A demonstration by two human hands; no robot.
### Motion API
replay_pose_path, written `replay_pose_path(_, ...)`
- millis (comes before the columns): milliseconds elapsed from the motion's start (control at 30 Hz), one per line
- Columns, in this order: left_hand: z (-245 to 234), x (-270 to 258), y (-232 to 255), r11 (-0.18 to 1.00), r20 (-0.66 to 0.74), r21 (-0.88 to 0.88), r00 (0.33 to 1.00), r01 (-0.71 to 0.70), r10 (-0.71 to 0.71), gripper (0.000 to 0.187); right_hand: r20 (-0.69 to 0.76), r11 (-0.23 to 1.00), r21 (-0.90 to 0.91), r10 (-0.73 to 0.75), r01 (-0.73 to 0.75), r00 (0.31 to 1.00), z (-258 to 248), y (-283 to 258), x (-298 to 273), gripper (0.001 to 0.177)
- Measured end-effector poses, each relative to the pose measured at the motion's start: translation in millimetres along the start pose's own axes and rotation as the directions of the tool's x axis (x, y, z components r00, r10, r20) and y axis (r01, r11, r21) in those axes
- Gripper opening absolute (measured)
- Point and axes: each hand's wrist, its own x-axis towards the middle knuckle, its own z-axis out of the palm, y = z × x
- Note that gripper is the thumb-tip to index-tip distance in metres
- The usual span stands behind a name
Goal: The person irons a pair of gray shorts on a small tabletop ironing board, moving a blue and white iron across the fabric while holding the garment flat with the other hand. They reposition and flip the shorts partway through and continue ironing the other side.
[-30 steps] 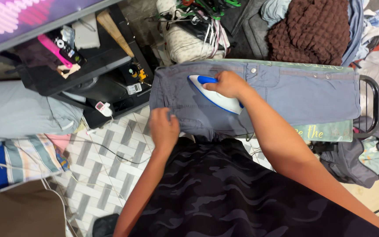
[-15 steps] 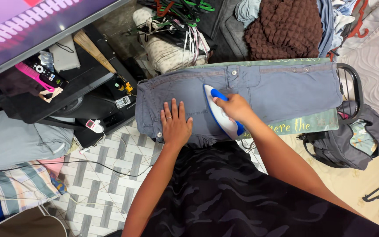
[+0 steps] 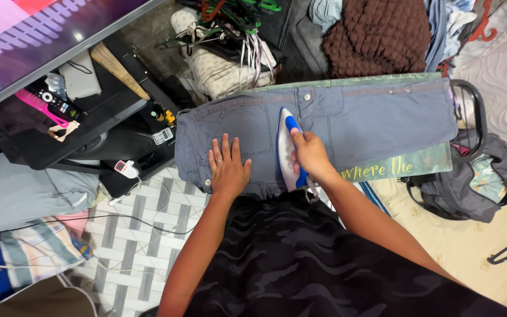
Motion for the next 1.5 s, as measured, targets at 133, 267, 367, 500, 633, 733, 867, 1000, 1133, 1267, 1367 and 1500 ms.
replay_pose_path(133, -2, 1, 0, 1.000, 0.013, -0.020, 1.000, 0.002, -0.001, 0.075, 0.131, 0.999, 0.011, -0.042, 0.041, 0.990, 3, -25, 31, 0.046)
replay_pose_path(267, -1, 1, -1, 0.999, 0.028, -0.034, 1.000, -0.003, 0.004, 0.075, 0.273, 0.999, 0.022, 0.033, -0.041, 0.961, 10, -50, 53, 0.043)
replay_pose_path(367, 0, 2, 0, 0.999, 0.012, -0.044, 1.000, -0.006, 0.007, 0.075, 0.082, 0.998, 0.040, 0.034, -0.038, 0.996, 13, -43, 40, 0.044)
replay_pose_path(500, -1, 1, 0, 1.000, 0.030, -0.006, 1.000, -0.005, 0.005, 0.076, 0.122, 0.988, 0.107, 0.101, -0.114, 0.987, 13, -42, 42, 0.045)
replay_pose_path(633, 5, 1, 1, 1.000, 0.006, -0.028, 1.000, -0.010, 0.010, 0.074, 0.100, 0.990, 0.141, 0.017, -0.031, 0.995, 13, -42, 63, 0.048)
replay_pose_path(733, 4, 5, -5, 1.000, 0.009, -0.009, 1.000, -0.014, 0.014, 0.076, 0.077, 0.996, -0.058, -0.069, 0.074, 0.995, 22, -24, 46, 0.051)
replay_pose_path(867, 7, -2, -3, 1.000, 0.003, -0.012, 1.000, -0.028, 0.028, 0.075, 0.002, 0.981, 0.171, 0.093, -0.092, 0.996, 27, 2, 13, 0.047)
replay_pose_path(1000, 6, -2, -5, 0.999, -0.009, -0.022, 0.999, -0.049, 0.049, 0.075, -0.070, 0.986, 0.164, 0.024, -0.012, 0.997, 30, -24, 45, 0.054)
replay_pose_path(1133, 8, 3, -5, 0.998, -0.001, -0.042, 0.999, -0.036, 0.036, 0.075, -0.044, 0.930, 0.356, 0.109, -0.086, 0.993, 33, -37, 57, 0.049)
replay_pose_path(1267, 7, 1, -5, 0.999, -0.001, -0.030, 0.999, -0.042, 0.042, 0.075, -0.129, 0.929, 0.337, 0.204, -0.151, 0.970, 38, -20, 29, 0.048)
replay_pose_path(1367, 5, 0, -4, 0.999, 0.004, -0.040, 0.999, -0.035, 0.035, 0.075, -0.106, 0.912, 0.376, 0.215, -0.161, 0.971, 39, -25, 32, 0.049)
replay_pose_path(1500, 6, -1, -5, 0.998, 0.006, -0.042, 0.999, -0.046, 0.046, 0.075, -0.085, 0.916, 0.383, 0.168, -0.123, 0.982, 39, -46, 63, 0.053)
